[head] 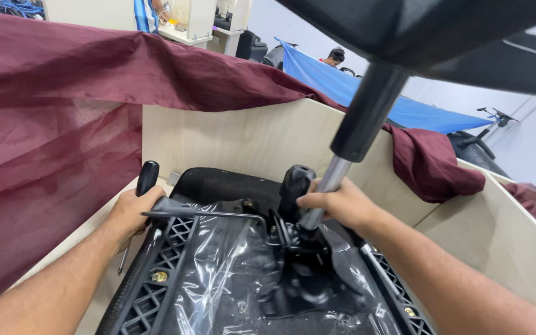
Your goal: The person uses a screwdriver to tighten screws on the underside of a chair base, securing the central support column to the base plate. The hands repeatedly rotate the screwdriver to fasten multiple screws while stabilizing the chair structure.
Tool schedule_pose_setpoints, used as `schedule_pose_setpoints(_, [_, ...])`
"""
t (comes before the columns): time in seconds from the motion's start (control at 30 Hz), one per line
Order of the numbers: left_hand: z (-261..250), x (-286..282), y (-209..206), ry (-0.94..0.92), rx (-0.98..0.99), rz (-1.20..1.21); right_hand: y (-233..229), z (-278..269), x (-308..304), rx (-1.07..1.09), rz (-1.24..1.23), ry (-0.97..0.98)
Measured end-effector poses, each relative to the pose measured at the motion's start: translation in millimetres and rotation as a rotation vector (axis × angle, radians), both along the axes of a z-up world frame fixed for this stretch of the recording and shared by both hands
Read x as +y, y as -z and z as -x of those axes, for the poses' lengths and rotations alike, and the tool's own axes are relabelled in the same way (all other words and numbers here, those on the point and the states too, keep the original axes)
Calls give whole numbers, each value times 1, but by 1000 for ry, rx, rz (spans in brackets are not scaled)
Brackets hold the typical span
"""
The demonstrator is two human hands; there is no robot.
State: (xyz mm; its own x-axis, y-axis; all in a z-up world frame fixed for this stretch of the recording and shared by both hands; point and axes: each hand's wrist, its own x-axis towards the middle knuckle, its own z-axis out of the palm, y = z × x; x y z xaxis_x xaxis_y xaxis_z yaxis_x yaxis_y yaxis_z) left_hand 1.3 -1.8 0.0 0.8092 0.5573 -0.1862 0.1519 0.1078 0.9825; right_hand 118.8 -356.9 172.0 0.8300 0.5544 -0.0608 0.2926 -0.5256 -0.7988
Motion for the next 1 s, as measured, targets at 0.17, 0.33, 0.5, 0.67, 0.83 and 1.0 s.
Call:
schedule_pose_setpoints(0.17, [-6, -6, 0, -76, 41, -45, -2, -13, -12, 0, -26, 110])
schedule_pose_setpoints(0.33, [-22, -5, 5, -98, -9, -23, 8, 32, 12, -112, 27, 359])
schedule_pose_setpoints(0.5, [-7, 6, 1, -61, 38, -24, 1, 30, 18, -92, 28, 71])
schedule_pose_setpoints(0.67, [5, -7, 1, -48, -12, 34, -6, -11, -10, -27, 5, 24])
schedule_pose_setpoints(0.83, [-4, -14, -1, -91, -39, 32, 8, 11, -4, -97, -24, 323])
schedule_pose_setpoints(1.0, [-7, -16, -10, -21, -34, 48, 18, 31, 14, -199, 61, 334])
